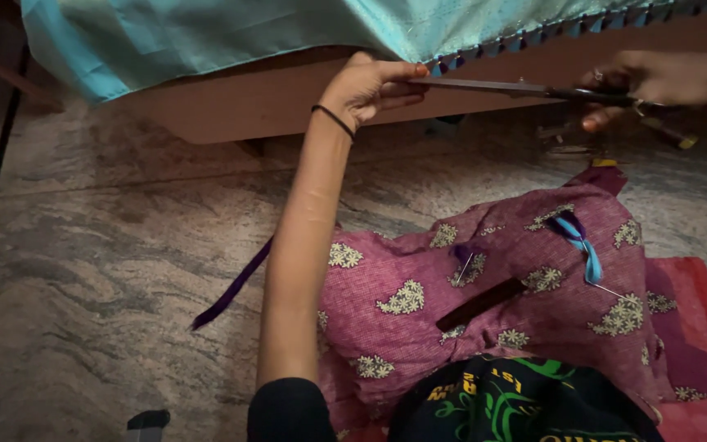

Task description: The recorder is attaching and trimming decorative tassels to the edge of a saree.

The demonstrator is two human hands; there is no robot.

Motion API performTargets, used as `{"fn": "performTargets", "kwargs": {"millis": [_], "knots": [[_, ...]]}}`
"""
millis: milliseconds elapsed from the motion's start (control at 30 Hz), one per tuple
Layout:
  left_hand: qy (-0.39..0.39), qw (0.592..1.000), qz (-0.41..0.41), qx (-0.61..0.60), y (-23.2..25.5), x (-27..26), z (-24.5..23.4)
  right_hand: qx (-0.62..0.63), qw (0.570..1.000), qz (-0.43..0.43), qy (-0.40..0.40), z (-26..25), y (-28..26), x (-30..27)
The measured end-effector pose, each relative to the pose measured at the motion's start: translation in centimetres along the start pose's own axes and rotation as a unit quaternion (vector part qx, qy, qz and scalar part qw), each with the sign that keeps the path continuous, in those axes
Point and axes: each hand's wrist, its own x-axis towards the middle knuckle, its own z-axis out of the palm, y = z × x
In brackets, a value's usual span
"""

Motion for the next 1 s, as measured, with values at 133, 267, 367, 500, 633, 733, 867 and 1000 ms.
{"fn": "performTargets", "kwargs": {"millis": [133,267,367,500,633,733,867,1000], "knots": [[-0.011,1.0,0.009,-0.002,0.2,-0.3,0.0,-0.012,1.0,0.009,0.009,-0.6,-2.5,-0.9],[0.002,1.0,0.006,0.018,0.3,-0.4,0.4,-0.054,0.998,-0.024,-0.016,-1.1,-3.5,-1.1],[0.008,1.0,-0.007,0.007,0.2,-0.2,0.2,-0.066,0.995,-0.053,-0.045,-0.2,-0.9,0.7],[0.018,1.0,0.002,0.01,0.1,0.0,0.1,-0.044,0.996,-0.064,-0.054,-0.7,-4.3,-1.4],[0.025,0.999,0.002,0.047,0.3,-0.3,0.2,0.0,0.997,-0.05,-0.057,-1.2,-7.1,-4.3],[0.014,1.0,-0.008,0.022,0.2,-0.1,0.1,-0.022,0.999,-0.006,-0.025,-0.3,-5.2,-4.0],[0.022,0.999,-0.013,0.037,0.4,-0.4,0.0,-0.074,0.997,0.007,-0.033,-0.6,-5.0,-3.4],[0.019,0.999,-0.015,0.032,0.7,-0.4,0.2,-0.121,0.99,-0.077,-0.001,1.3,3.6,2.1]]}}
